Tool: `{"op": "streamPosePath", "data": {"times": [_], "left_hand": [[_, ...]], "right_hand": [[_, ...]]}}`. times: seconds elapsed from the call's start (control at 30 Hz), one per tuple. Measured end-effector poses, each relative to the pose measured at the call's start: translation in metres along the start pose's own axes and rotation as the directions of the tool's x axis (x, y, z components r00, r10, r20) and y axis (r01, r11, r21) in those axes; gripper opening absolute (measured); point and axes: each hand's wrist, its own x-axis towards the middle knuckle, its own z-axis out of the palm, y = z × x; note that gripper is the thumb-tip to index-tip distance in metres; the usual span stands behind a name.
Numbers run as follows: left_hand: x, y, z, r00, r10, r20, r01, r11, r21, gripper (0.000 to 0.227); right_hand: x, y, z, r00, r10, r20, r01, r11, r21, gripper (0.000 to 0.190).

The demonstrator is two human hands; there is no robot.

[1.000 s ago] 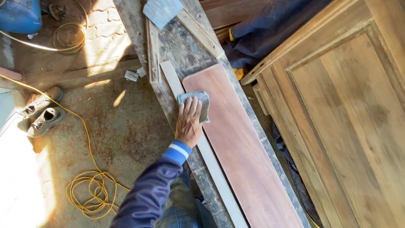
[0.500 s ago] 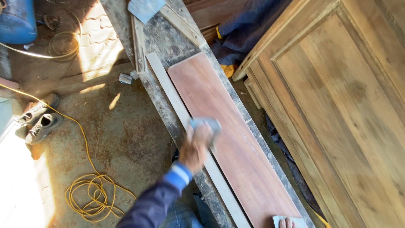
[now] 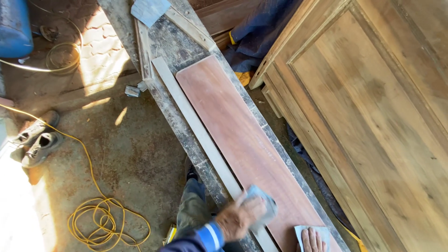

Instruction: The recorder is sanding a long wooden board using an orbital power sander and manual sanding blocks in a workshop environment.

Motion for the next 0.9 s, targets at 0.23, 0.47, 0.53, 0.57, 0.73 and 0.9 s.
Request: {"op": "streamPosePath", "data": {"times": [0.23,0.47,0.53,0.57,0.73,0.9], "left_hand": [[0.044,-0.137,-0.001,0.893,-0.446,0.062,0.448,0.894,-0.007,0.063],[0.019,0.042,-0.054,0.977,-0.181,0.115,0.206,0.635,-0.744,0.058],[0.003,0.041,-0.031,0.997,-0.067,0.029,0.068,0.701,-0.709,0.055],[-0.003,0.042,-0.019,0.997,0.046,-0.055,-0.070,0.750,-0.658,0.052],[0.041,-0.113,-0.059,0.876,-0.445,0.187,0.461,0.657,-0.597,0.048],[0.052,-0.115,-0.018,0.865,-0.500,0.049,0.482,0.853,0.197,0.060]], "right_hand": [[0.131,-0.089,-0.076,0.960,0.237,0.147,-0.250,0.965,0.077,0.045],[0.140,-0.098,-0.077,0.931,0.313,0.187,-0.338,0.933,0.123,0.045],[0.147,-0.104,-0.081,0.926,0.325,0.191,-0.350,0.929,0.120,0.044],[0.151,-0.104,-0.084,0.924,0.328,0.194,-0.354,0.927,0.120,0.044],[0.155,-0.109,-0.088,0.922,0.334,0.198,-0.363,0.923,0.130,0.044],[0.164,-0.109,-0.099,0.908,0.344,0.240,-0.380,0.917,0.120,0.046]]}}
